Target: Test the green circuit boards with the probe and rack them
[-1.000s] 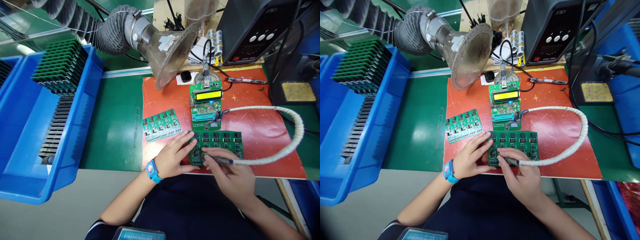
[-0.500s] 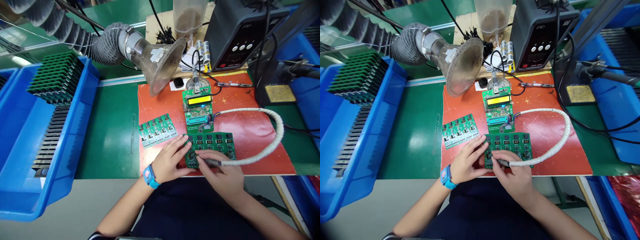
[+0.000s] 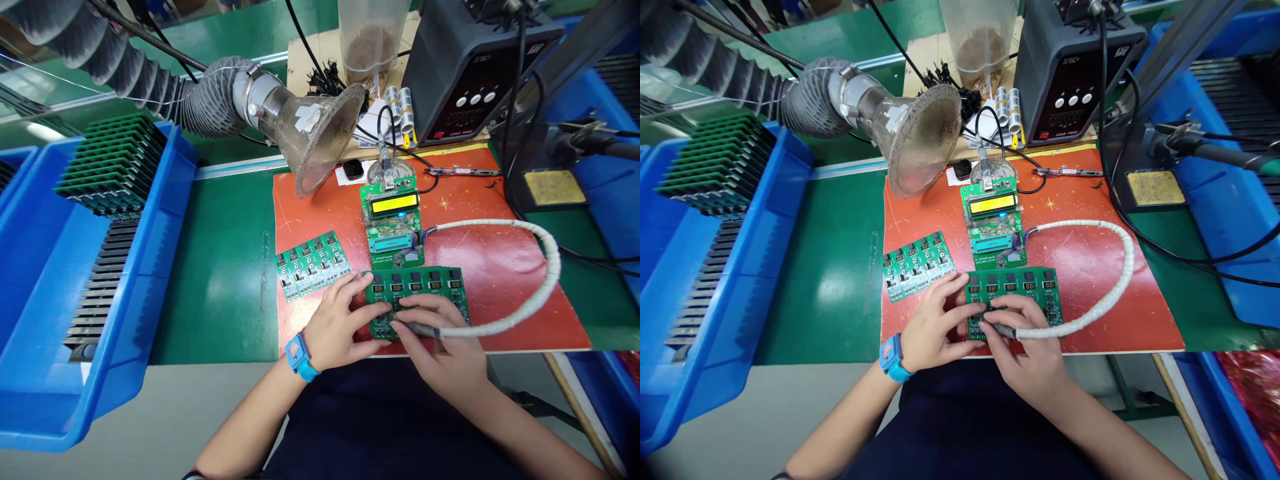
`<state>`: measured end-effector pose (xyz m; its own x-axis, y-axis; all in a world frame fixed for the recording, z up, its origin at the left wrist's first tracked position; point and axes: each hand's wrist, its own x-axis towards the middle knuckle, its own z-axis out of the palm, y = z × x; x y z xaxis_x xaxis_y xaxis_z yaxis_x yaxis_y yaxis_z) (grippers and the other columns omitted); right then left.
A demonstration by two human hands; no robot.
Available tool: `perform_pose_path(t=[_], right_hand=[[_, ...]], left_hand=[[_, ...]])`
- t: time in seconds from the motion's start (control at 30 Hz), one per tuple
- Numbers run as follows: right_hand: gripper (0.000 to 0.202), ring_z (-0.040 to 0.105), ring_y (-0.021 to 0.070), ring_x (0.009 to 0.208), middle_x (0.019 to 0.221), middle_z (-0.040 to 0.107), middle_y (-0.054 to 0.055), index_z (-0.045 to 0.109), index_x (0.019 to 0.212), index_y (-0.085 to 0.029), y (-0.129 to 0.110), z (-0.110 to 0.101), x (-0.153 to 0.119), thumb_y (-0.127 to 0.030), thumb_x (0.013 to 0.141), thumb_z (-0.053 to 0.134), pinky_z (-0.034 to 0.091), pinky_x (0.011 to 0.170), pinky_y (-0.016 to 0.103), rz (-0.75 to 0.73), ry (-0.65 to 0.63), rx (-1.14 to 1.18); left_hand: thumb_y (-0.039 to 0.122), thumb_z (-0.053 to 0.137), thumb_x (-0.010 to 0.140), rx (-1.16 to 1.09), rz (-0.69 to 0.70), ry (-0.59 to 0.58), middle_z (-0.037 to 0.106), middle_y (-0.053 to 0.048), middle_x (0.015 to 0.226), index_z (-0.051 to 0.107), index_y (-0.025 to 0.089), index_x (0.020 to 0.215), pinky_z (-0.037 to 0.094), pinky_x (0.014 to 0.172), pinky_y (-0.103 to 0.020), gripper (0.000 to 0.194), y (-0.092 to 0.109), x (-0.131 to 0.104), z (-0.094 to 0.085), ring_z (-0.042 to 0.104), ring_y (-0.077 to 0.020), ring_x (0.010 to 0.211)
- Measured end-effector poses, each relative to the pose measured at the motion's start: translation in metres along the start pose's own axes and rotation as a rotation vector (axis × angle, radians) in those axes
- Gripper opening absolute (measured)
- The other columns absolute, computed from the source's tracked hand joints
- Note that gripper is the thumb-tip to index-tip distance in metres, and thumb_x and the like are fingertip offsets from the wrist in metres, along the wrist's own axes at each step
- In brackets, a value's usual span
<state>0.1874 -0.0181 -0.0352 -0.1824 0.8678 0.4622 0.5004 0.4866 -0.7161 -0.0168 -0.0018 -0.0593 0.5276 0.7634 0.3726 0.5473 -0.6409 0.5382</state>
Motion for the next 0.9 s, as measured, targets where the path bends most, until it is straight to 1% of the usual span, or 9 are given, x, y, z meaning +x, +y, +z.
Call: perform_pose_path(t=[0.1,0.23,0.37,0.5,0.63,0.77,0.9], right_hand=[[0.018,0.066,0.0196,0.094,0.102,0.061,0.007,0.061,0.103,-0.022,0.001,0.000,-0.001,-0.012,0.089,0.065,0.059,0.080,0.034,0.009,-0.004,0.003],[0.019,0.065,0.0195,0.089,0.097,0.060,0.005,0.062,0.103,-0.023,0.001,0.001,-0.001,-0.011,0.089,0.065,0.059,0.077,0.035,0.007,0.002,0.006],[0.019,0.065,0.0191,0.086,0.094,0.060,0.004,0.062,0.103,-0.023,0.000,0.000,0.000,-0.011,0.089,0.065,0.058,0.074,0.034,0.005,0.003,0.008],[0.020,0.064,0.0183,0.086,0.093,0.060,0.004,0.062,0.103,-0.022,0.001,0.000,-0.001,-0.009,0.088,0.066,0.057,0.076,0.033,0.002,-0.009,0.015],[0.019,0.064,0.0183,0.085,0.093,0.059,0.004,0.062,0.103,-0.023,0.000,0.000,0.001,-0.010,0.089,0.065,0.057,0.074,0.032,0.004,-0.007,0.018],[0.018,0.064,0.0182,0.084,0.092,0.059,0.004,0.061,0.103,-0.023,-0.001,0.000,0.002,-0.010,0.090,0.064,0.058,0.073,0.032,-0.011,-0.002,0.019],[0.018,0.064,0.0188,0.082,0.091,0.059,0.004,0.062,0.102,-0.024,0.000,0.000,0.002,-0.012,0.089,0.064,0.058,0.072,0.034,0.001,-0.007,0.014]], left_hand=[[0.044,0.071,0.083,-0.004,-0.008,-0.012,0.036,-0.015,0.149,0.061,0.025,0.125,0.041,0.110,-0.057,0.047,0.001,0.001,-0.001,0.038,-0.0363,0.136],[0.043,0.074,0.081,-0.029,-0.046,-0.028,0.039,-0.014,0.144,0.065,0.025,0.122,0.043,0.106,-0.054,0.046,0.004,0.005,-0.004,0.043,-0.0333,0.128],[0.045,0.075,0.079,-0.017,-0.094,-0.091,0.042,-0.013,0.139,0.068,0.028,0.120,0.044,0.103,-0.054,0.045,0.008,0.011,-0.011,0.047,-0.0315,0.119],[0.045,0.076,0.077,-0.004,-0.123,-0.140,0.042,-0.013,0.138,0.068,0.030,0.121,0.043,0.103,-0.055,0.047,0.010,0.014,-0.016,0.045,-0.0334,0.122],[0.045,0.077,0.076,-0.012,-0.115,-0.128,0.041,-0.014,0.136,0.067,0.028,0.122,0.044,0.102,-0.054,0.050,0.011,0.014,-0.013,0.047,-0.0321,0.118],[0.044,0.079,0.074,-0.010,-0.122,-0.119,0.041,-0.013,0.135,0.067,0.030,0.123,0.043,0.103,-0.055,0.052,0.010,0.014,-0.010,0.047,-0.0323,0.119],[0.044,0.079,0.074,-0.003,-0.132,-0.142,0.041,-0.013,0.136,0.067,0.031,0.122,0.043,0.103,-0.055,0.051,0.012,0.015,-0.013,0.047,-0.0329,0.120]])
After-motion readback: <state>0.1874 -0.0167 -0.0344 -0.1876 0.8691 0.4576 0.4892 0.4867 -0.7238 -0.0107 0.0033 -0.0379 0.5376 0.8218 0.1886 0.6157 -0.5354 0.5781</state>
